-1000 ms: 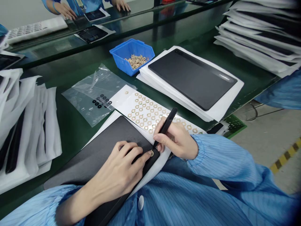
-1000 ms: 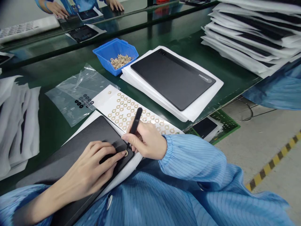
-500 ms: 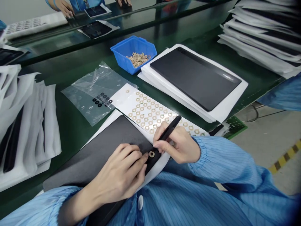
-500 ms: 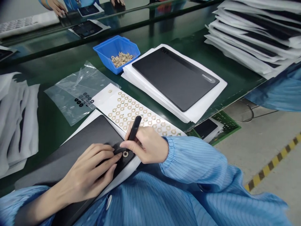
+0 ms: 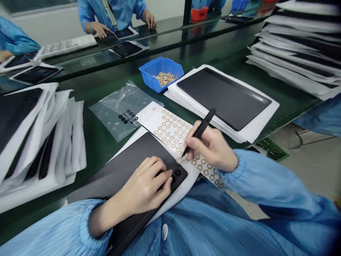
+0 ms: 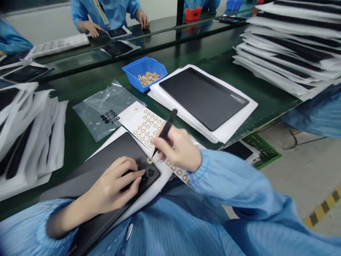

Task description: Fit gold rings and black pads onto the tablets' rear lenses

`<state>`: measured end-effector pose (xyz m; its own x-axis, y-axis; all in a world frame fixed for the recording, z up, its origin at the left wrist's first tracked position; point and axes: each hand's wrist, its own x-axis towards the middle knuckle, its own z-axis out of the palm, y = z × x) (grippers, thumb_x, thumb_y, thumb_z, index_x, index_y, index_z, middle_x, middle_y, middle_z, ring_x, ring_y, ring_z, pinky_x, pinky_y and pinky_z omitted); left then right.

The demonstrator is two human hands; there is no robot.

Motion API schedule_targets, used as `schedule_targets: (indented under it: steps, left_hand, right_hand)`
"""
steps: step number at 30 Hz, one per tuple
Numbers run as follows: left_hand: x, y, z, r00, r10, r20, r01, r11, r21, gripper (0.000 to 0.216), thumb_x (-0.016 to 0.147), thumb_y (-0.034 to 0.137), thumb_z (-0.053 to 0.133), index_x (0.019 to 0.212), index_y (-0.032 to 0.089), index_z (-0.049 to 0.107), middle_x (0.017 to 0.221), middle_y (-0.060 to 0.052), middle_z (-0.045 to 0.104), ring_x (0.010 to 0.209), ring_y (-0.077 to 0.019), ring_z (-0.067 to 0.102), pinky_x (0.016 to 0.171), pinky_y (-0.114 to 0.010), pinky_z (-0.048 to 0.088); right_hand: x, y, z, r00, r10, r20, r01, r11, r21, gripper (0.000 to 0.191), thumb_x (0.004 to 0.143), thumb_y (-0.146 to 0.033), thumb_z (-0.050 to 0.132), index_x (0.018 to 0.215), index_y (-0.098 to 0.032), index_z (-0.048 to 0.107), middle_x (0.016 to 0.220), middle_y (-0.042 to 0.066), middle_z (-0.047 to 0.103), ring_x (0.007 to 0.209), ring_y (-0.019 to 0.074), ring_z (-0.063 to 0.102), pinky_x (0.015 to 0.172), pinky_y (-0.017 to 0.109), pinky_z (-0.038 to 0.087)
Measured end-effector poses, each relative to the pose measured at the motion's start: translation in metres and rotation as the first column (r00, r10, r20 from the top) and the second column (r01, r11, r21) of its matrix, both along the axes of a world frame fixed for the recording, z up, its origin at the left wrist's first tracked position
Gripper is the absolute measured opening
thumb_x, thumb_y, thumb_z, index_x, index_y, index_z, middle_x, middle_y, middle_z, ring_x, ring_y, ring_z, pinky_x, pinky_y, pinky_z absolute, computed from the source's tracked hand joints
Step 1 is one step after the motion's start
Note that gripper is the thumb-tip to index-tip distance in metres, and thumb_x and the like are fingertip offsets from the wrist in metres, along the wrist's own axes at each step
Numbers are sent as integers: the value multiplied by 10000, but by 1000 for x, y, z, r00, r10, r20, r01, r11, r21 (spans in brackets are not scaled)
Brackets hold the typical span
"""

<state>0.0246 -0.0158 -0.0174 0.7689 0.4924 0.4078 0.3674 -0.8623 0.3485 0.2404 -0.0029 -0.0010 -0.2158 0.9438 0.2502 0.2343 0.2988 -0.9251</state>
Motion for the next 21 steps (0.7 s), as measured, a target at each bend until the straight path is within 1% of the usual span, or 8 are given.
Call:
schedule_targets:
  steps: [2,6,9,11,14,16,18,21]
  left_hand:
    - [0,0,-1,1000,1,-28,-1,1000,22,178,864,116,461,899,87,633,768,-83,556,788,-172,497,686,-321,469]
    - [-1,-1,-2,996,-10,-88,16,998,64,239,883,143,414,909,85,645,779,-92,559,769,-172,491,670,-307,445]
    - [-3,0,-3,992,-3,-124,13,996,83,260,889,174,406,926,100,652,793,-88,565,776,-177,497,686,-305,436]
    - [-6,8,-3,990,35,-140,-20,994,108,269,889,192,401,928,107,653,813,-89,575,786,-179,504,711,-307,435]
    - [-20,33,5,951,238,-195,-218,969,119,280,891,228,388,891,128,650,840,-86,589,818,-181,519,763,-299,428]
    - [-35,54,14,854,462,-239,-452,887,100,283,890,251,380,857,139,638,861,-87,593,853,-189,538,784,-293,421]
    - [-55,75,23,715,648,-263,-653,753,80,282,877,264,380,821,131,622,846,-102,597,835,-213,567,741,-303,422]
    - [-83,98,30,565,764,-310,-798,602,28,286,837,297,422,709,121,606,712,-112,594,697,-234,595,610,-293,404]
  right_hand:
    - [1,21,26,976,-129,178,96,979,182,204,865,-350,547,774,-176,492,542,-18,544,440,119,580,460,238,476]
    - [0,97,68,854,-418,310,224,833,507,183,867,-329,556,852,-152,514,706,35,620,656,155,638,701,290,506]
    - [-5,164,73,782,-498,376,240,796,556,150,888,-264,510,914,-116,514,840,95,642,808,191,636,822,335,472]
    - [-10,198,69,753,-479,451,192,816,545,87,876,-165,484,938,-108,508,887,120,640,863,207,623,869,347,448]
    - [-16,224,63,735,-433,522,155,856,492,111,853,-88,454,958,-107,487,887,134,639,830,214,610,843,351,448]
    - [-21,225,63,730,-402,553,159,887,434,108,877,-110,411,966,-115,472,851,130,641,753,209,597,787,350,448]
    - [-30,216,62,732,-357,580,134,910,391,122,906,-148,358,948,-130,472,805,115,637,698,199,577,744,334,435]
    - [-52,194,52,747,-226,625,-19,933,360,99,884,-184,427,838,-155,510,756,80,622,693,181,555,718,288,401]
